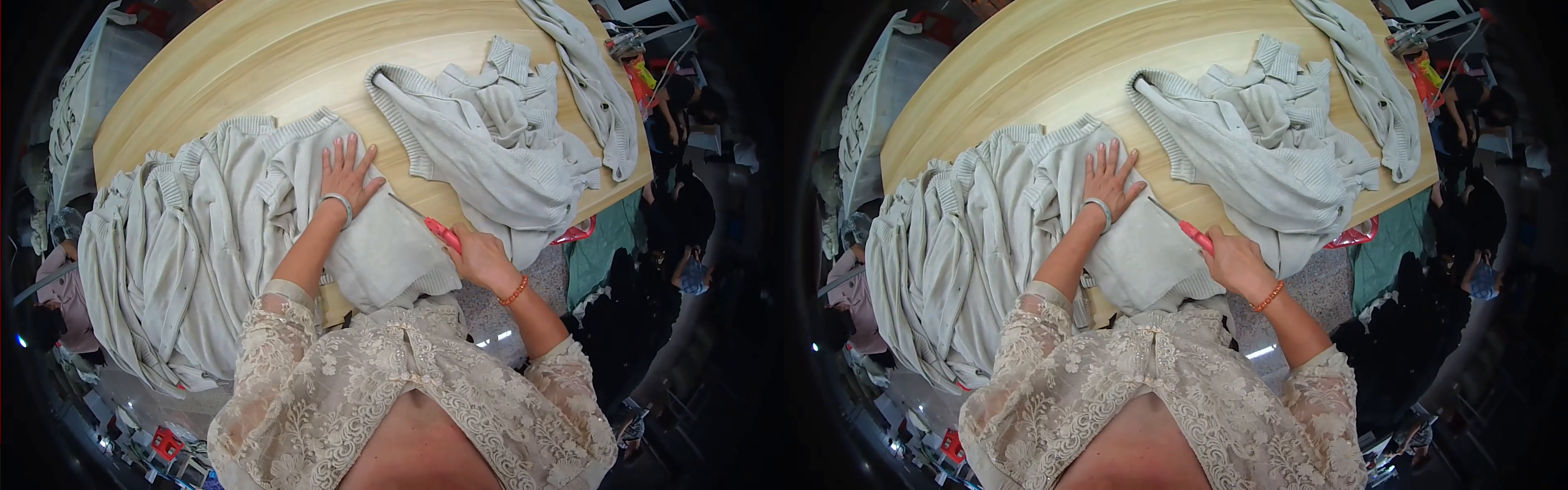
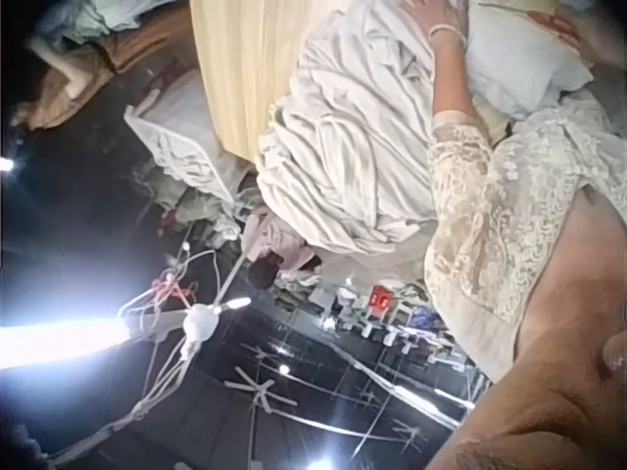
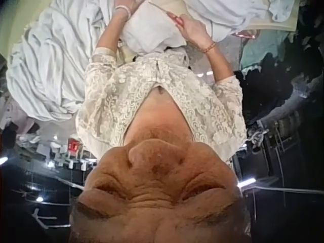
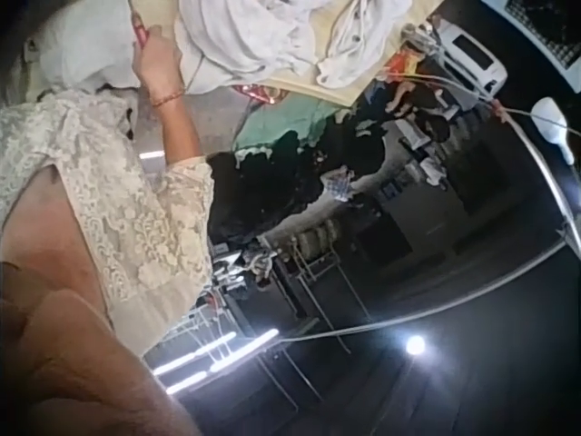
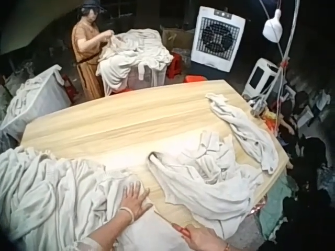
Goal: Trimming loose threads and excess fabric from knitted sweaters using scissors.
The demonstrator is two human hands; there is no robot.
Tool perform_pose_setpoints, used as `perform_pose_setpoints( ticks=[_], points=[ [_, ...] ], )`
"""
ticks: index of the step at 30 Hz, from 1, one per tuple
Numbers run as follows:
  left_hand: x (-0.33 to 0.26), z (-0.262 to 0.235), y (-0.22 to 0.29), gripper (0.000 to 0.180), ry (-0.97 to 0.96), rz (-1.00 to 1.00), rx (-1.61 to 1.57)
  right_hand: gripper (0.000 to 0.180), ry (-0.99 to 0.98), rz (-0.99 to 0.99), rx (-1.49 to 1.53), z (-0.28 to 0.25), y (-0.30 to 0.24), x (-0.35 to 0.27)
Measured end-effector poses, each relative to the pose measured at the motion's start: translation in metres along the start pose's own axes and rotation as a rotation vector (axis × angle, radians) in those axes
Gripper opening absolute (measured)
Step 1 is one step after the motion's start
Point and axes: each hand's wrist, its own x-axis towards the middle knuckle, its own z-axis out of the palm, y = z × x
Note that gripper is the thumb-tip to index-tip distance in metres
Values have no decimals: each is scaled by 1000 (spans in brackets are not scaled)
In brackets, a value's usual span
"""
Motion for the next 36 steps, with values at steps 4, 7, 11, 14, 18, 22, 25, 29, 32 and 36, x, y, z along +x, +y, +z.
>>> perform_pose_setpoints(
  ticks=[4,7,11,14,18,22,25,29,32,36],
  points=[
    [20,3,-4,71,3,21,6,24,135,-5,54,-1,-15,15],
    [33,4,-11,70,36,8,-7,25,134,14,66,5,-10,22],
    [37,-5,-12,68,-34,-58,-26,25,224,39,114,18,10,-6],
    [4,-13,16,68,49,-38,-100,29,297,67,123,18,24,-40],
    [-82,-32,71,64,-2,220,-80,29,301,41,126,23,33,-71],
    [-94,-11,76,64,-9,252,-60,23,180,61,35,29,29,-88],
    [-89,-8,81,64,-29,241,-52,22,109,99,21,39,30,-94],
    [-86,-5,82,63,-39,253,-53,22,120,185,20,42,16,-74],
    [-84,-7,81,64,-36,268,-71,23,148,112,35,45,6,-45],
    [-84,-3,80,64,-28,286,-82,24,59,133,48,38,15,-67]
  ],
)
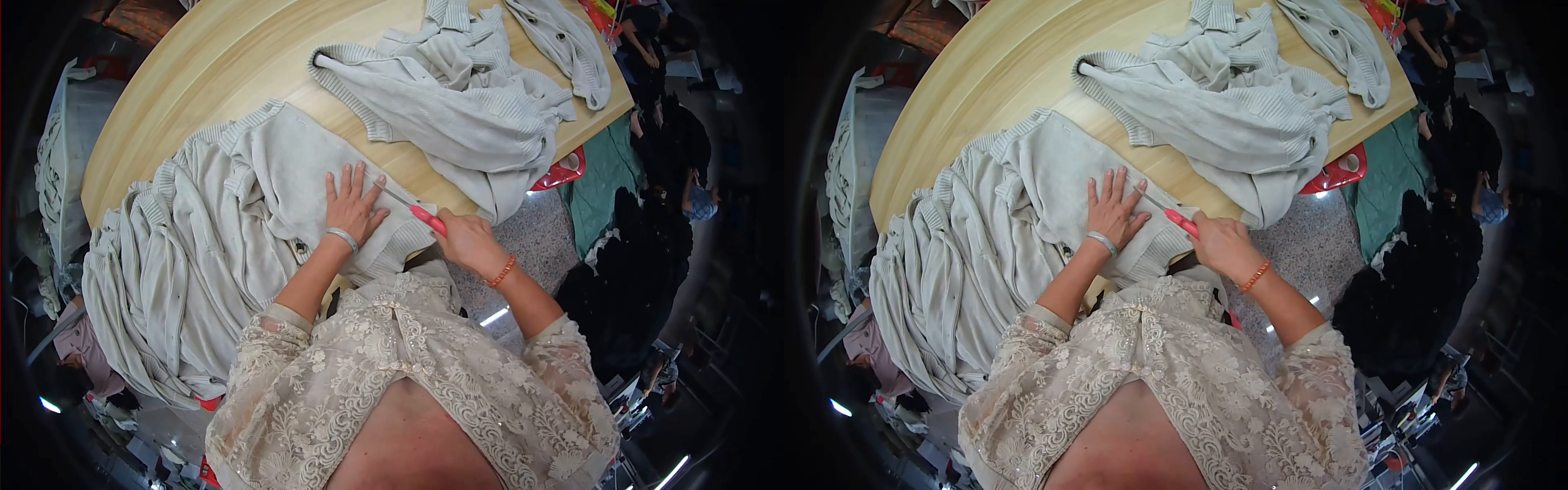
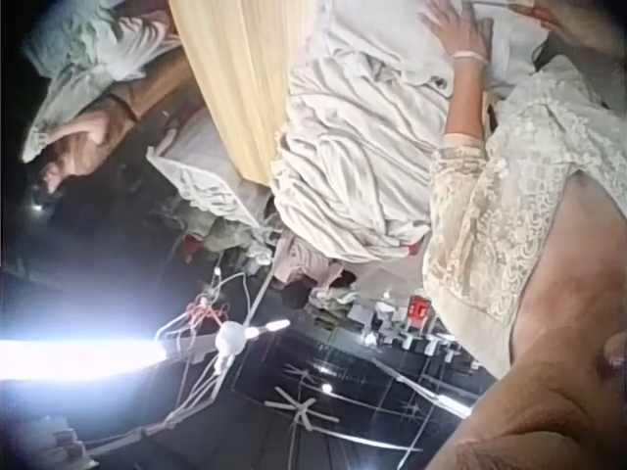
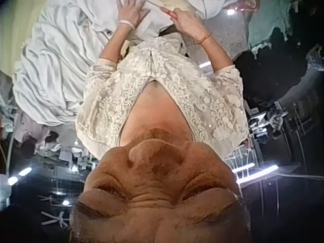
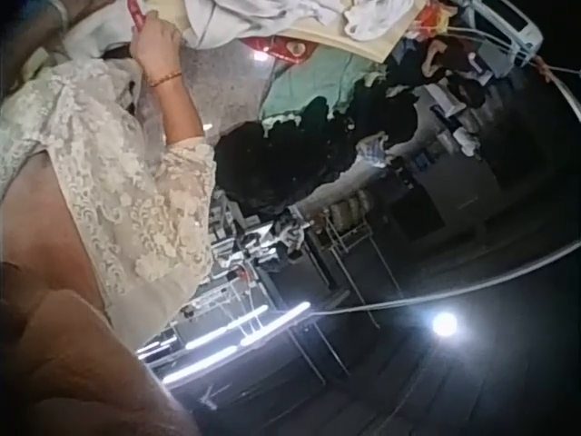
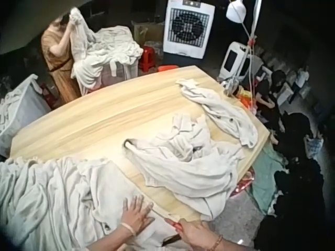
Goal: Trimming loose threads and excess fabric from knitted sweaters using scissors.
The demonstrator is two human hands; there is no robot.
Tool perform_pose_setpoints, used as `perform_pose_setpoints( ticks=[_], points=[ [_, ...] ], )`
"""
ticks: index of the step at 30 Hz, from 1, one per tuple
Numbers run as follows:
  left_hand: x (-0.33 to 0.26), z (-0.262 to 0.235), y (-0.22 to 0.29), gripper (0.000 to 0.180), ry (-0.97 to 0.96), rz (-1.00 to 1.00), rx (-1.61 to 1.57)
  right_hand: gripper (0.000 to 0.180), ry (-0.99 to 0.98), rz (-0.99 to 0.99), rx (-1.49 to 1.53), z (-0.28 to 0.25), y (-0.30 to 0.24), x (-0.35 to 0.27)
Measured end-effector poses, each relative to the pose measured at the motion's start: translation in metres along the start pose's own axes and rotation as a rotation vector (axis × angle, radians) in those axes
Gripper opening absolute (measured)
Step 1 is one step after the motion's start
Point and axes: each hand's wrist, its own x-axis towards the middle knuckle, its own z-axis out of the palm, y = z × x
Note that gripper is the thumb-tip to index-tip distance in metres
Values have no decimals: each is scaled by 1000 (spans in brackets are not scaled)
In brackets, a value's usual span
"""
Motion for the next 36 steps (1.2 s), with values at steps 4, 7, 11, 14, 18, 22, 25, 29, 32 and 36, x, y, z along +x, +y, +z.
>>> perform_pose_setpoints(
  ticks=[4,7,11,14,18,22,25,29,32,36],
  points=[
    [-2,-1,11,67,-19,27,33,24,-65,129,7,-6,14,-49],
    [-9,6,37,71,-112,143,4,23,-77,194,-4,-9,14,-64],
    [-12,20,47,73,-94,170,-29,24,-89,232,5,2,20,-76],
    [-10,21,45,71,-79,199,-61,24,-90,243,-65,6,34,-94],
    [-11,21,47,63,-106,290,-70,23,-121,290,-42,9,38,-117],
    [-7,24,55,57,-168,405,-21,23,-132,320,-41,6,29,-113],
    [-6,27,57,54,-169,403,-59,24,-109,338,-65,12,36,-117],
    [-5,26,56,50,-129,413,-90,23,-162,358,-73,6,31,-117],
    [-4,29,54,48,-142,409,-106,23,-122,267,48,-3,17,-96],
    [0,31,48,52,-154,399,-187,25,-65,201,51,-7,18,-85]
  ],
)
